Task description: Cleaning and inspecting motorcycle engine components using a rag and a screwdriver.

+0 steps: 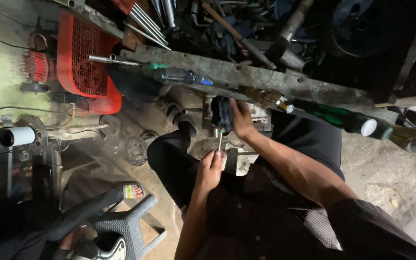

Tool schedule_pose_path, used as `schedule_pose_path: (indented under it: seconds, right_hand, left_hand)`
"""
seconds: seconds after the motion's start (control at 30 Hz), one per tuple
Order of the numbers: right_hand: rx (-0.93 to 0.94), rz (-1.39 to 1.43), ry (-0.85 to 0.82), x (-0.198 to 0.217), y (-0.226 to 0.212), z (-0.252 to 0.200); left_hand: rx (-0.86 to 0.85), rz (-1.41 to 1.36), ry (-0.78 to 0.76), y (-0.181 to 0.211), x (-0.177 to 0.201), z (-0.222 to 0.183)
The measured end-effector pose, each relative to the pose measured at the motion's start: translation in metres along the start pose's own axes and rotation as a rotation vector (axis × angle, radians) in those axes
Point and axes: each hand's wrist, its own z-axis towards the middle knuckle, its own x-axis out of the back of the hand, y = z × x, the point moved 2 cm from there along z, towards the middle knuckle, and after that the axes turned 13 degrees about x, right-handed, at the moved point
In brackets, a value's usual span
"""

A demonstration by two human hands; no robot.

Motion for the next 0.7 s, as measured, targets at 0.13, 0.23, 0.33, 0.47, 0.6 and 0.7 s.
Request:
schedule_pose_path:
  seconds: [0.13, 0.23, 0.33, 0.47, 0.6, 0.7]
  right_hand:
    - [-0.313, -0.029, -0.271, -0.025, -0.042, -0.038]
    - [-0.030, -0.644, -0.543, -0.030, -0.042, -0.046]
    - [-0.303, -0.610, -0.484, -0.029, -0.039, -0.035]
    - [-0.482, 0.220, -0.175, 0.016, 0.035, -0.035]
    - [-0.359, 0.385, -0.592, 0.098, 0.168, -0.036]
    - [-0.209, 0.030, -0.693, -0.019, -0.041, -0.038]
  left_hand:
    - [-0.118, 0.285, 0.217, 0.007, 0.006, -0.012]
    - [-0.528, 0.432, 0.386, 0.014, 0.005, -0.032]
    - [-0.425, 0.555, 0.448, 0.013, 0.006, -0.045]
    - [-0.106, 0.136, 0.089, -0.018, 0.016, -0.036]
    - [0.144, -0.503, -0.302, -0.028, 0.012, -0.023]
    - [0.173, -0.629, -0.332, -0.024, 0.014, -0.026]
